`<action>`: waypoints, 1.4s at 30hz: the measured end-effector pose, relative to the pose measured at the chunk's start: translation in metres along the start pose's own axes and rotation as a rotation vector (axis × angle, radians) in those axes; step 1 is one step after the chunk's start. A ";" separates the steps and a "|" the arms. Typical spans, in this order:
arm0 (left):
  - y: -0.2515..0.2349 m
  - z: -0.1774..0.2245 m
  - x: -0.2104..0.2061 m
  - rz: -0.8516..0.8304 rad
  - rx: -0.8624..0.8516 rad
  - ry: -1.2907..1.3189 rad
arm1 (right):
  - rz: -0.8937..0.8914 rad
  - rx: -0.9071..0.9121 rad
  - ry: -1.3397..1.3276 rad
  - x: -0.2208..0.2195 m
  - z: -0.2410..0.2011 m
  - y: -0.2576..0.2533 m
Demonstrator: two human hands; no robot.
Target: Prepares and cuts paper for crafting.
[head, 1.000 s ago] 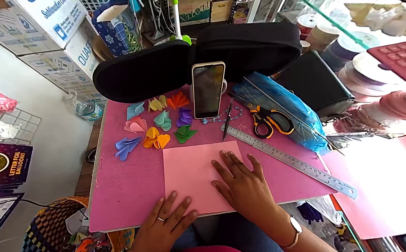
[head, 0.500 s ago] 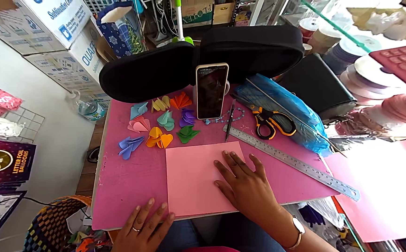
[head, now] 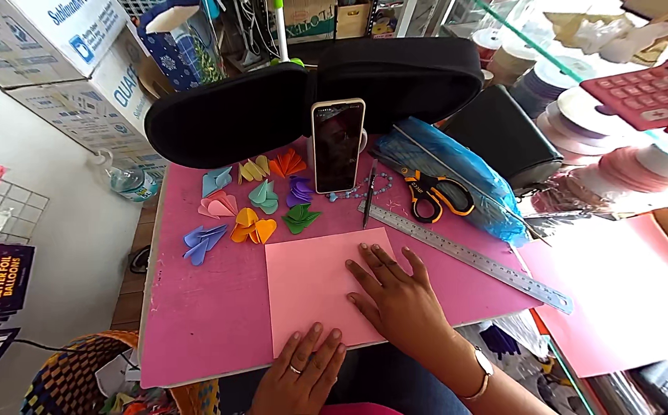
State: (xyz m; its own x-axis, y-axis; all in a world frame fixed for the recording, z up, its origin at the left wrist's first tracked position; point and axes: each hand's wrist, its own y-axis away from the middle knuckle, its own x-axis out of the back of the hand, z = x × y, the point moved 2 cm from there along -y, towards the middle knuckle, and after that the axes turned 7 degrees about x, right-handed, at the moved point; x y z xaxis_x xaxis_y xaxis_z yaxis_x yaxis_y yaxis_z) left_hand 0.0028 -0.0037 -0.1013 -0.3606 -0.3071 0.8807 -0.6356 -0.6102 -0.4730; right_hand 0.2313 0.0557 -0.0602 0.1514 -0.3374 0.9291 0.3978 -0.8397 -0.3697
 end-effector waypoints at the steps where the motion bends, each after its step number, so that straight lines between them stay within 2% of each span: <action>1: 0.000 -0.001 0.000 0.000 -0.014 -0.013 | -0.001 -0.003 -0.003 0.000 0.000 0.000; 13: -0.004 -0.004 0.001 0.027 -0.059 -0.056 | 0.014 0.002 -0.010 -0.002 0.000 0.002; 20: -0.026 0.002 0.011 0.028 0.043 -0.079 | 0.018 -0.002 -0.007 -0.002 -0.001 0.001; 26: -0.032 -0.001 0.009 0.084 0.039 -0.057 | 0.011 0.009 -0.027 0.000 0.002 -0.002; 42: -0.034 -0.007 0.001 0.079 0.066 0.019 | -0.006 -0.016 -0.056 -0.001 0.005 -0.011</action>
State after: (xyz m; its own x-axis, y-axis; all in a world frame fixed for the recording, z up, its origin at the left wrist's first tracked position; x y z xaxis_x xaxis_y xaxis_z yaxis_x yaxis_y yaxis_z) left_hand 0.0193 0.0212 -0.0842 -0.4207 -0.3425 0.8401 -0.5585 -0.6319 -0.5373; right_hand 0.2311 0.0669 -0.0570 0.1997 -0.3078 0.9302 0.3843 -0.8487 -0.3634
